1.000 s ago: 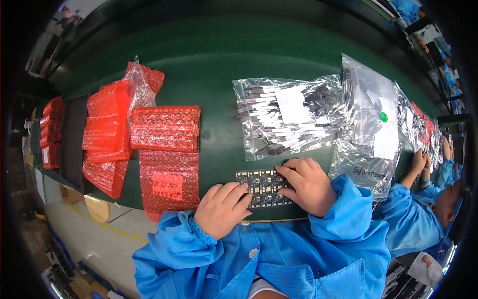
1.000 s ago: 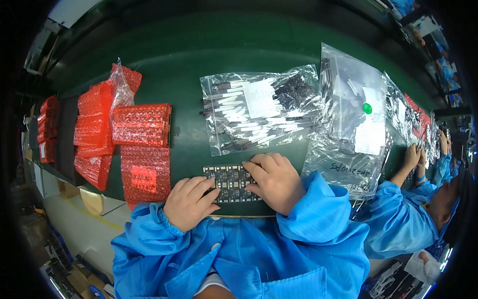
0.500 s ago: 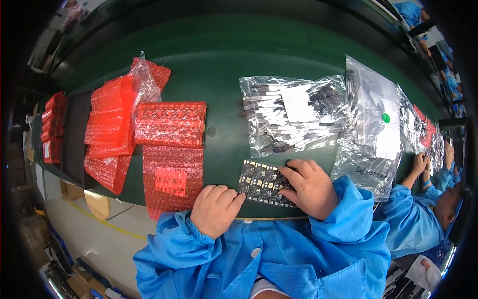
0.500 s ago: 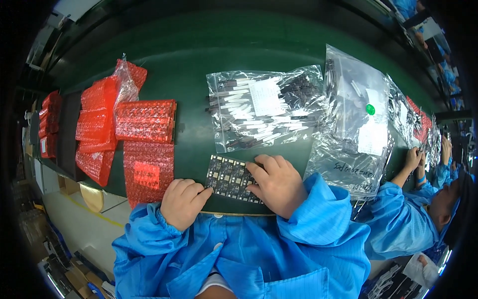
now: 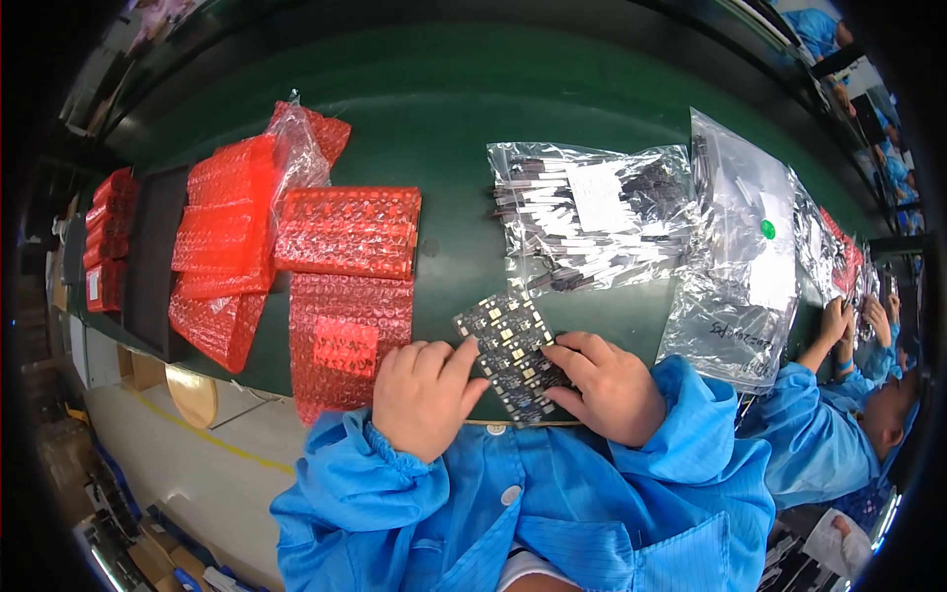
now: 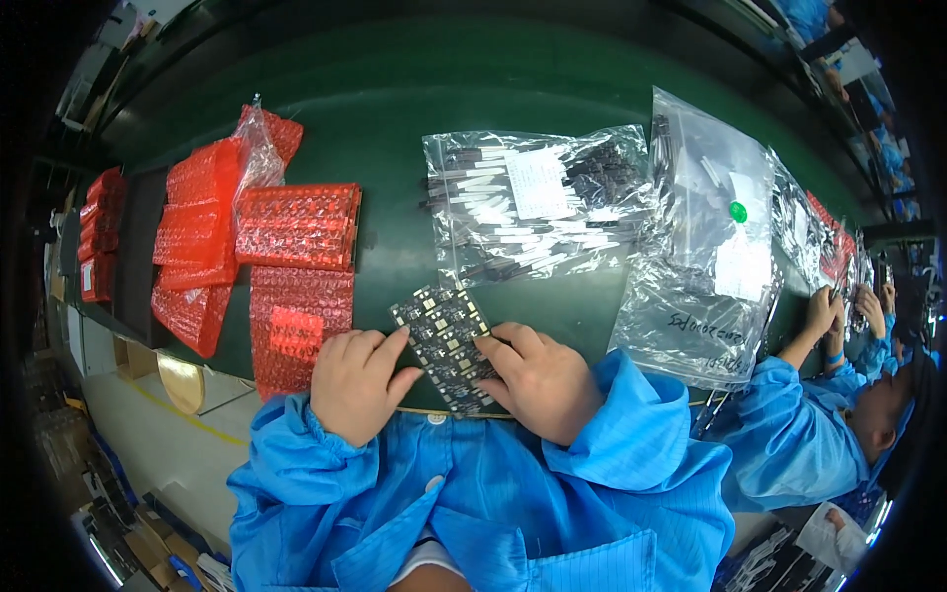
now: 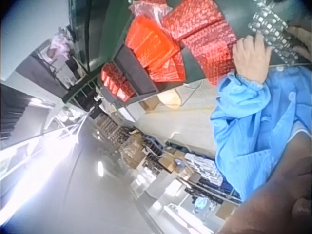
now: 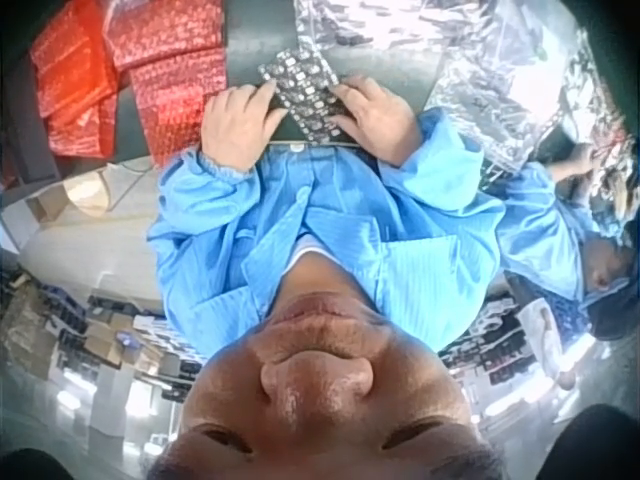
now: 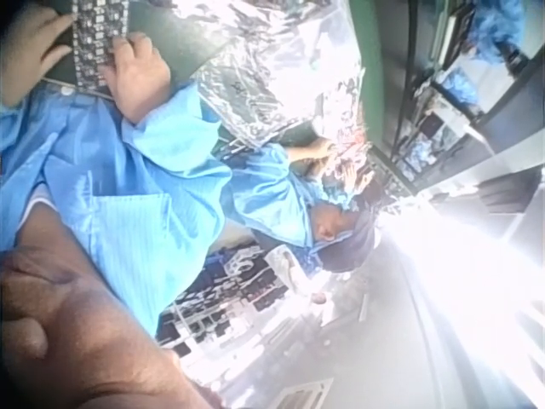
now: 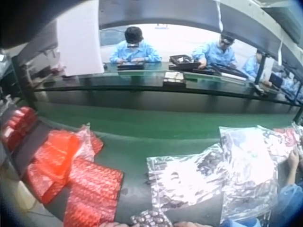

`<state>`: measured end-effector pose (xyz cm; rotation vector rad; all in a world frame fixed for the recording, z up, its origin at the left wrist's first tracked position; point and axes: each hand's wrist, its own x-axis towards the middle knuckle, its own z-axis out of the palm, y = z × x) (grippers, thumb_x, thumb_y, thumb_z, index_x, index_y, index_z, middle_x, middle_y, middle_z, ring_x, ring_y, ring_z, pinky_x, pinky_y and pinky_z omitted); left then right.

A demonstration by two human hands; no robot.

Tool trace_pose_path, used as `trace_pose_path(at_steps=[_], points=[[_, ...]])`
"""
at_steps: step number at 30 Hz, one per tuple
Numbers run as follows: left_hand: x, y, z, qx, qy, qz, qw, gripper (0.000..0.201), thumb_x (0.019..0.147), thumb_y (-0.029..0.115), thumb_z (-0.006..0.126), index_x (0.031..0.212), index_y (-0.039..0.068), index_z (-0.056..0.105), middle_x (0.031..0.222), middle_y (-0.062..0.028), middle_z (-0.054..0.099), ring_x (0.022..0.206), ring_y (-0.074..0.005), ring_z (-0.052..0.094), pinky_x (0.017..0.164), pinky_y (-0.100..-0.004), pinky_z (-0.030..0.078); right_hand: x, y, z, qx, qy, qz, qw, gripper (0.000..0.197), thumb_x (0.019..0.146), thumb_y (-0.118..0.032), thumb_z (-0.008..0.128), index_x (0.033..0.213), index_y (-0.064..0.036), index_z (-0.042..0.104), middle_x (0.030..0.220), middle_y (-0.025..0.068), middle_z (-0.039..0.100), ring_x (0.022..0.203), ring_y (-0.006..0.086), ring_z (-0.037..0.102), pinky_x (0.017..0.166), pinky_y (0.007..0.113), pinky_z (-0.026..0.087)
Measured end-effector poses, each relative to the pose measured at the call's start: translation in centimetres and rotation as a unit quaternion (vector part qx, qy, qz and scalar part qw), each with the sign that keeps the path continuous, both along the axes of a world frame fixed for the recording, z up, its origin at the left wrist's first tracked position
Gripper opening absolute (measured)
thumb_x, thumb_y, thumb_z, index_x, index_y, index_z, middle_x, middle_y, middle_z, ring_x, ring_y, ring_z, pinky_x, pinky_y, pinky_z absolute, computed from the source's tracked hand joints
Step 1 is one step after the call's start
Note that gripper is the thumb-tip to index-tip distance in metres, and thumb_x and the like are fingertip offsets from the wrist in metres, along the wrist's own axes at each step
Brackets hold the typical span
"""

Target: The person assembles electronic components onto a circuit board at an industrial workbench, using tweezers to precisely place the small parts.

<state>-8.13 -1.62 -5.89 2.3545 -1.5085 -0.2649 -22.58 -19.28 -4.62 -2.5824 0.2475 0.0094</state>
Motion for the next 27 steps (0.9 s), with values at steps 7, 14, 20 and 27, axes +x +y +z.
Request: trace_pose_path(at_steps=[7,14,20,27], points=[[-0.3,-1.2,-0.2,-0.033,-0.041,-0.032,0.998,0.058,0.063,0.042,0.071,0.110,0.010,0.059,0.111,-0.0156,0.051,0.100,-0.0308,0.048,0.084,-0.0436,0.039,0.3,0.6,0.4,0.266,0.068,0.061,0.960,0.034,0.078,-0.020,0.065,0.108,-0.0054,0.059,0.102,0.0132,0.060,0.084,0.0274,0.061,0.073,0.034,0.051],[-0.3,-1.1,-0.6,-0.030,-0.031,-0.040,0.998,0.057,0.061,0.038,0.074,0.108,0.009,0.059,0.110,-0.0165,0.050,0.107,-0.0322,0.044,0.091,-0.0462,0.035,0.3,-0.6,0.7,0.140,-0.018,0.011,0.990,0.029,0.075,-0.013,0.068,0.102,-0.0035,0.061,0.096,0.0101,0.061,0.078,0.0235,0.063,0.068,0.032,0.051],[0.6,-1.6,-0.2,0.000,-0.002,-0.099,0.995,0.049,0.067,0.032,0.072,0.110,0.012,0.060,0.122,-0.0156,0.047,0.115,-0.0342,0.042,0.096,-0.0487,0.032,0.4,-1.2,0.1,0.083,-0.056,0.020,0.995,0.033,0.074,-0.016,0.068,0.104,-0.0064,0.061,0.101,0.0078,0.060,0.095,0.0248,0.058,0.082,0.033,0.047],[0.5,-2.5,-0.3,0.011,0.057,-0.175,0.983,0.042,0.067,0.003,0.059,0.108,0.011,0.061,0.125,-0.0125,0.048,0.122,-0.0346,0.038,0.102,-0.0473,0.029,-0.7,-1.2,-0.3,-0.033,-0.034,0.084,0.995,0.039,0.067,-0.017,0.070,0.104,-0.0079,0.062,0.113,0.0083,0.056,0.107,0.0271,0.049,0.091,0.037,0.042]])
